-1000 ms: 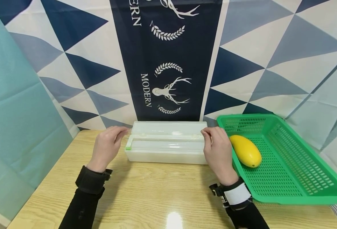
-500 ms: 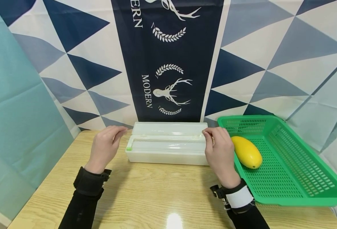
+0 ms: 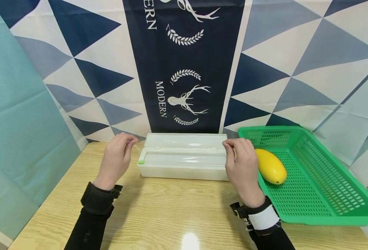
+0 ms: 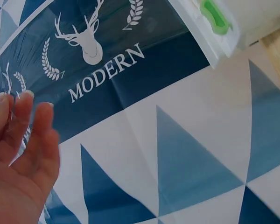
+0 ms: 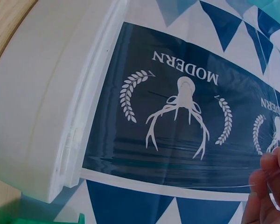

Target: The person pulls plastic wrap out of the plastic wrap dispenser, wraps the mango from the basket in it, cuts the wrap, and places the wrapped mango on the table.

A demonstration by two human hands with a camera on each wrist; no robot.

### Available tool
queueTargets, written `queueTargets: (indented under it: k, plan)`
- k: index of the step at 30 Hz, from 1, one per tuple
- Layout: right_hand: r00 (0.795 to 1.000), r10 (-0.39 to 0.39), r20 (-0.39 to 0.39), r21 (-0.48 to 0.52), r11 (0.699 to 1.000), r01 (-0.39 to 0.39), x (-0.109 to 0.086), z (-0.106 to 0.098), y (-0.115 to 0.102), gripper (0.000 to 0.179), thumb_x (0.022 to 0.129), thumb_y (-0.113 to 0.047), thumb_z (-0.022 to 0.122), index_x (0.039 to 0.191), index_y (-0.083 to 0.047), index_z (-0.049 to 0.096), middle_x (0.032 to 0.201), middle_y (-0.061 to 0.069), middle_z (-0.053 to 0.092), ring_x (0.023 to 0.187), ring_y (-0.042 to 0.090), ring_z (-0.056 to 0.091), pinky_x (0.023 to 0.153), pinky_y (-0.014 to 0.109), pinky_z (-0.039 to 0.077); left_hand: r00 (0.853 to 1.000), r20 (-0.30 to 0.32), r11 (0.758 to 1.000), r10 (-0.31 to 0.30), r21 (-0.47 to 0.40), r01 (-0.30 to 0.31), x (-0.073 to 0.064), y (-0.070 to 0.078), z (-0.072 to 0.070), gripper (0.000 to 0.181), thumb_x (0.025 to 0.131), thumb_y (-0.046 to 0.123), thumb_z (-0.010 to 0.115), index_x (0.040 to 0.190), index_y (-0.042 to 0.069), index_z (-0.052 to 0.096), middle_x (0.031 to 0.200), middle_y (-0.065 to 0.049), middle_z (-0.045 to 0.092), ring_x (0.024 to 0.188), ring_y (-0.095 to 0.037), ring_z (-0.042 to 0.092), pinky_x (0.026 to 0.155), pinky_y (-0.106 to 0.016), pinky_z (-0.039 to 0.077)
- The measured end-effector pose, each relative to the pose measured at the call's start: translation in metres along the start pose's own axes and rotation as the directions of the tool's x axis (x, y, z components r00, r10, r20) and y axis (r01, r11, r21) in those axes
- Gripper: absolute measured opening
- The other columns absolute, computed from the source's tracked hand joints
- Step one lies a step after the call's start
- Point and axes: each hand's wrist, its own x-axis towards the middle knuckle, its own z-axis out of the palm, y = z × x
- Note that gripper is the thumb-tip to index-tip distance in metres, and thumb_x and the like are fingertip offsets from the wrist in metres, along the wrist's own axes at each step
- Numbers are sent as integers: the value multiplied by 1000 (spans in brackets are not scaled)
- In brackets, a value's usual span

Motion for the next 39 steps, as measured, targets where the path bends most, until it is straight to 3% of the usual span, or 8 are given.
queueTargets:
  k: [3,6,10,13,21,23,29,39]
  plan:
    - [1000,1,-4,3,1000,-1,1,-2,-1,5,88,8,69,91,4,69,82,17,65,80,34,56,70,38,40,999,23,999,-23,-43,24,0,0,2,8,102,9,56,101,2,59,99,-11,63,90,-25,61,76,-36,53]
    - [1000,-1,-8,6,1000,1,2,-3,-2,5,88,9,69,91,4,69,84,18,65,84,36,58,74,41,42,998,38,994,-54,-95,58,-1,2,3,12,104,12,52,100,1,57,107,-12,65,80,-21,60,66,-32,50]
    - [1000,-9,-16,42,999,10,3,-5,-3,6,88,10,68,90,5,67,93,19,65,92,35,60,83,25,43,993,67,981,-98,-164,108,-1,3,4,14,105,13,48,102,2,56,109,-9,69,55,-10,41,50,-26,35]
    - [1000,3,6,91,996,-4,4,-6,-4,6,90,11,65,90,6,65,102,19,66,98,35,61,90,13,39,991,72,972,-115,-200,128,-1,4,4,13,106,13,46,105,4,56,104,-7,71,49,-8,30,46,-25,28]
    - [995,72,73,165,983,-83,4,-7,-5,9,94,10,60,100,5,64,97,13,67,86,8,57,81,8,43,994,25,954,-103,-281,106,0,3,2,9,105,9,49,104,3,57,92,-5,67,77,-19,63,68,-26,54]
    - [993,83,78,173,980,-96,4,-7,-5,9,94,10,60,99,4,65,95,13,67,86,3,55,76,8,42,995,15,959,-103,-262,103,0,4,1,9,104,9,50,104,3,57,91,-5,67,73,-18,61,65,-25,54]
    - [993,93,68,183,978,-104,5,-9,-7,10,93,11,60,97,4,65,92,13,67,84,1,54,69,8,41,997,-24,991,-70,-114,67,1,8,-5,9,102,11,56,104,3,60,88,-6,69,55,-10,47,46,-23,34]
    - [994,96,56,191,976,-105,8,-16,-11,7,93,9,62,97,6,66,90,13,66,87,-3,55,73,11,41,997,-72,1000,-10,-27,8,2,11,-13,7,98,6,62,102,1,63,84,-7,70,50,-13,52,43,-23,35]
